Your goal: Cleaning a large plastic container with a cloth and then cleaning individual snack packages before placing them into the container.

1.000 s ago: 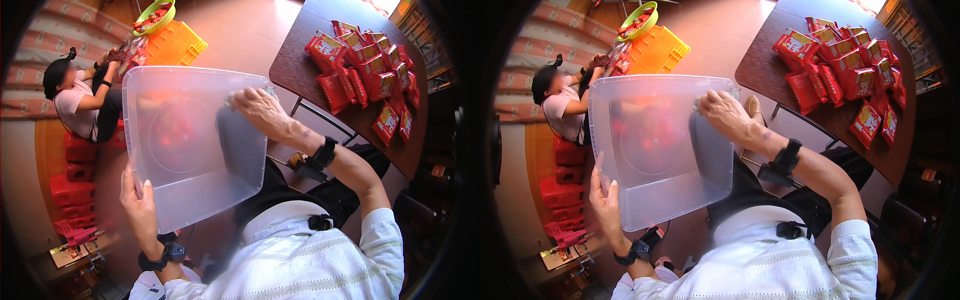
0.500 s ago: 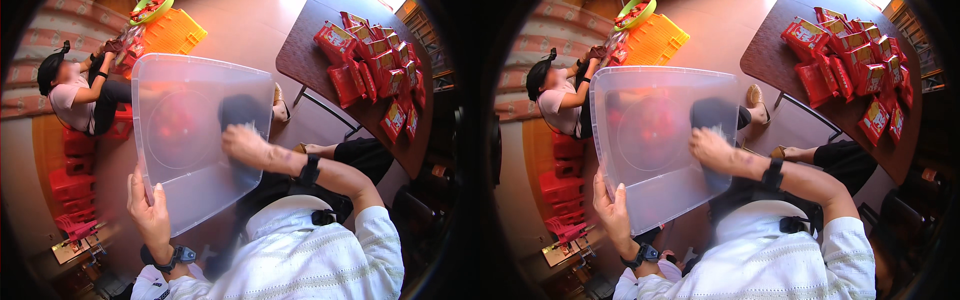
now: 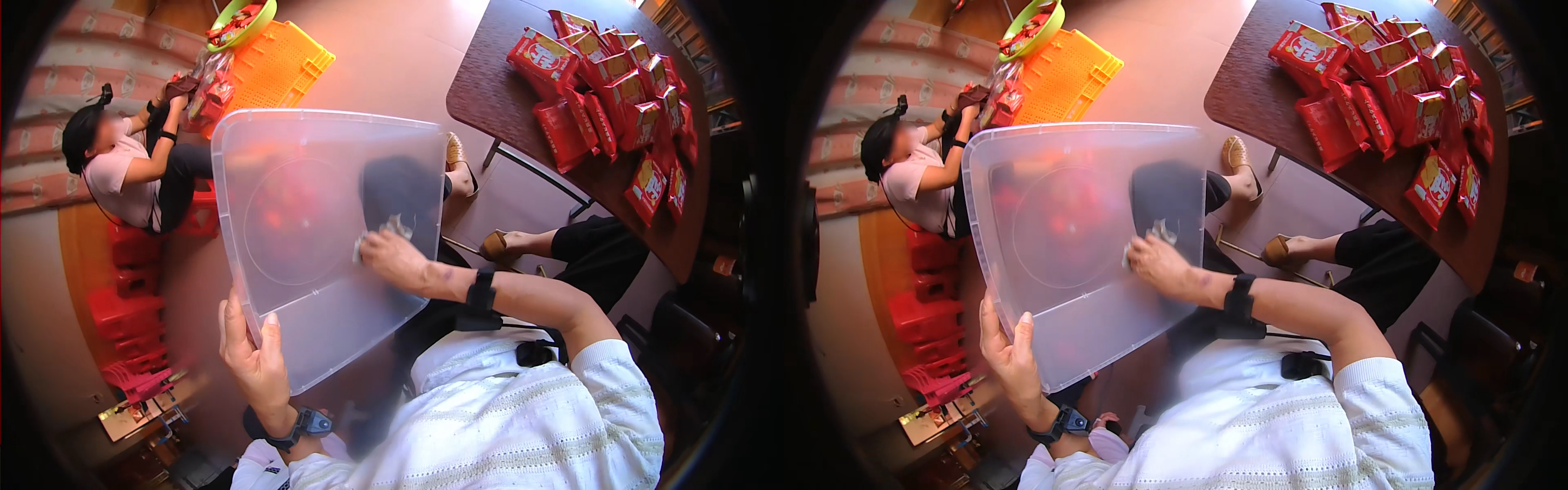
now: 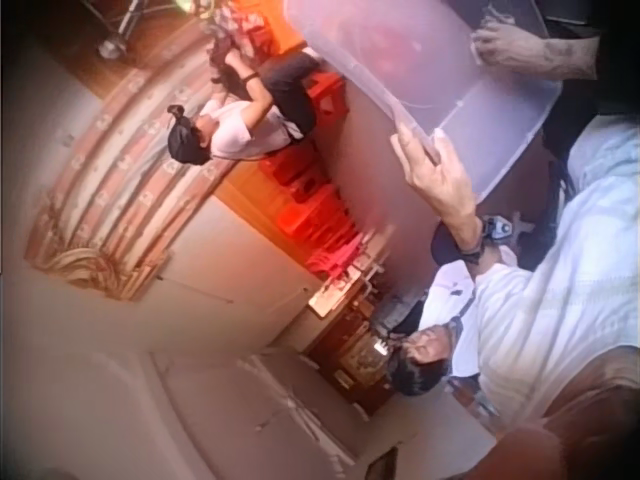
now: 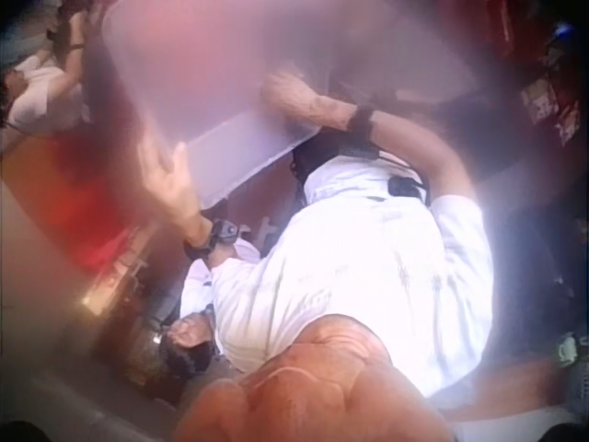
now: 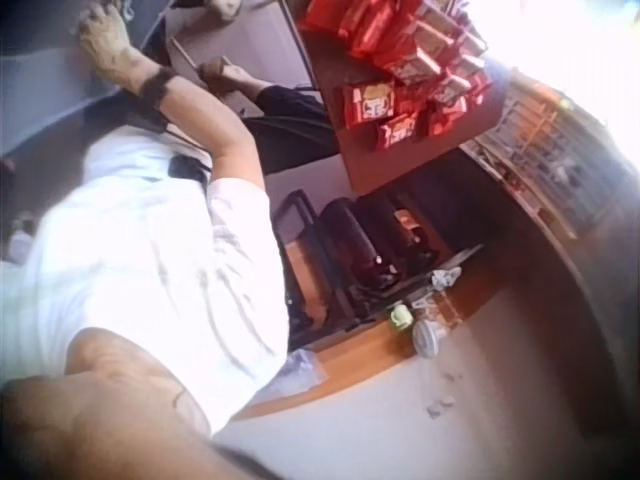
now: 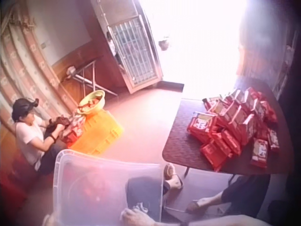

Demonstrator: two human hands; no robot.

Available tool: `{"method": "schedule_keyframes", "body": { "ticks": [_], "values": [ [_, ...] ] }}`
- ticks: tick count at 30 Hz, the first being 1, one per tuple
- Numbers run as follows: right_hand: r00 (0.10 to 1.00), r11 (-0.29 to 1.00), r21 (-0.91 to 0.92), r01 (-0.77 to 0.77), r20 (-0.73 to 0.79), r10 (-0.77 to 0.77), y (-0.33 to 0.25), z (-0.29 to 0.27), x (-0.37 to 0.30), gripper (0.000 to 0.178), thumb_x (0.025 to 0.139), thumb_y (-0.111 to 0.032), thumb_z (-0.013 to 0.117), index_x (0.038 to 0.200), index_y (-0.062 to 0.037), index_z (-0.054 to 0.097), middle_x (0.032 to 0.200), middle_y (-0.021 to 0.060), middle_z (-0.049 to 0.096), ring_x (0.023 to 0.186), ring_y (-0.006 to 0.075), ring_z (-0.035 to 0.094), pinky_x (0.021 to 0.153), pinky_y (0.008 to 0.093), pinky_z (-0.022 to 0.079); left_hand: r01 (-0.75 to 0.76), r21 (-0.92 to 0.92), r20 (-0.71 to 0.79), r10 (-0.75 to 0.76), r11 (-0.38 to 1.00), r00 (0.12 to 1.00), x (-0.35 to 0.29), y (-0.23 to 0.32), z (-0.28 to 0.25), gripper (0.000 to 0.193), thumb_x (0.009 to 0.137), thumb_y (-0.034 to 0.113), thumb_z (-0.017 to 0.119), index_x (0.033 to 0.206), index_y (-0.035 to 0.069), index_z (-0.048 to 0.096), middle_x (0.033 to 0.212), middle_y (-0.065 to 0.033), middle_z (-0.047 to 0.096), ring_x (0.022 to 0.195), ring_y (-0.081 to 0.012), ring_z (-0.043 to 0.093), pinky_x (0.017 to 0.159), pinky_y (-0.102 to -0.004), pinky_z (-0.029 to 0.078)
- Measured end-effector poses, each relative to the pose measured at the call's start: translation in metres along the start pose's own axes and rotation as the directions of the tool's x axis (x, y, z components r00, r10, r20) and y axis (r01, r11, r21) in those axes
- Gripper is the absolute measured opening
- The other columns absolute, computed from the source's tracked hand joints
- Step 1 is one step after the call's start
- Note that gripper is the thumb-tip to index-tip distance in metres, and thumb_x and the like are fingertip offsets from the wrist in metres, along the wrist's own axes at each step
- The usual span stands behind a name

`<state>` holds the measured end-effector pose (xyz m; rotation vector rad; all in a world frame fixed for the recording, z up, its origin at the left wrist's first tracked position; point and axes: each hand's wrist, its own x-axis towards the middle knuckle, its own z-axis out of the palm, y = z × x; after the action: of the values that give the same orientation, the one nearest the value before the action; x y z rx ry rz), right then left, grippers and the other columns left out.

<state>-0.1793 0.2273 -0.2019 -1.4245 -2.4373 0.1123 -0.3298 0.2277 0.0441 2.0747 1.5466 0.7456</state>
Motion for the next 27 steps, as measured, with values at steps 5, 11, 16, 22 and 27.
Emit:
{"method": "schedule_keyframes", "body": {
  "ticks": [5, 11, 16, 22, 27],
  "values": [
    [0.992, 0.885, 0.466, -0.009, 0.115, -0.051, 0.004, -0.003, 0.005, 0.015, 0.074, -0.006, 0.061, 0.088, -0.0095, 0.065, 0.097, 0.0057, 0.057, 0.096, 0.0271, 0.050, 0.082, 0.0352, 0.041, 0.080, -0.036, 0.036, -0.079, 0.996, 0.996, 0.000, -0.003, -0.009, 0.062, 0.079, -0.012, 0.048, 0.139, -0.001, 0.043, 0.141, -0.0118, 0.046, 0.129, -0.0219, 0.043, 0.108, -0.0342, 0.031],
    [0.684, 0.481, 0.858, -0.181, -0.242, 0.688, 0.044, -0.068, 0.040, 0.035, 0.081, 0.001, 0.054, 0.116, -0.0043, 0.052, 0.115, 0.0190, 0.050, 0.102, 0.0400, 0.048, 0.092, 0.0461, 0.042, 0.165, -0.115, -0.075, -0.175, 0.980, 0.982, -0.019, 0.001, -0.019, 0.065, 0.076, -0.011, 0.050, 0.140, 0.001, 0.043, 0.109, -0.0027, 0.045, 0.098, -0.0122, 0.045, 0.087, -0.0238, 0.036],
    [0.665, 0.339, 0.883, -0.324, -0.042, 0.746, 0.039, -0.074, 0.056, 0.050, 0.082, 0.001, 0.052, 0.130, 0.0009, 0.040, 0.132, 0.0242, 0.037, 0.121, 0.0426, 0.039, 0.103, 0.0451, 0.036, 0.204, -0.270, -0.064, -0.229, 0.941, 0.971, -0.031, 0.008, -0.009, 0.068, 0.075, -0.009, 0.052, 0.141, 0.001, 0.043, 0.074, 0.0082, 0.029, 0.065, -0.0024, 0.028, 0.065, -0.0139, 0.027],
    [0.772, 0.464, 0.872, -0.154, -0.187, 0.608, 0.000, -0.102, 0.088, 0.055, 0.081, 0.003, 0.052, 0.133, 0.0002, 0.036, 0.135, 0.0251, 0.032, 0.117, 0.0448, 0.038, 0.103, 0.0452, 0.037, 0.109, -0.280, -0.047, -0.127, 0.954, 0.991, -0.020, 0.004, -0.006, 0.066, 0.074, -0.012, 0.051, 0.138, 0.000, 0.046, 0.112, -0.0062, 0.058, 0.105, -0.0143, 0.056, 0.091, -0.0265, 0.043],
    [0.850, 0.666, 0.743, 0.074, -0.396, 0.347, -0.025, -0.115, 0.098, 0.053, 0.075, 0.006, 0.057, 0.126, -0.0010, 0.042, 0.136, 0.0223, 0.033, 0.112, 0.0432, 0.040, 0.096, 0.0461, 0.042, 0.123, -0.213, 0.087, -0.107, 0.969, 0.990, -0.020, 0.011, -0.008, 0.068, 0.073, -0.012, 0.044, 0.140, -0.003, 0.042, 0.142, -0.0146, 0.044, 0.130, -0.0216, 0.043, 0.109, -0.0335, 0.031]
  ]
}}
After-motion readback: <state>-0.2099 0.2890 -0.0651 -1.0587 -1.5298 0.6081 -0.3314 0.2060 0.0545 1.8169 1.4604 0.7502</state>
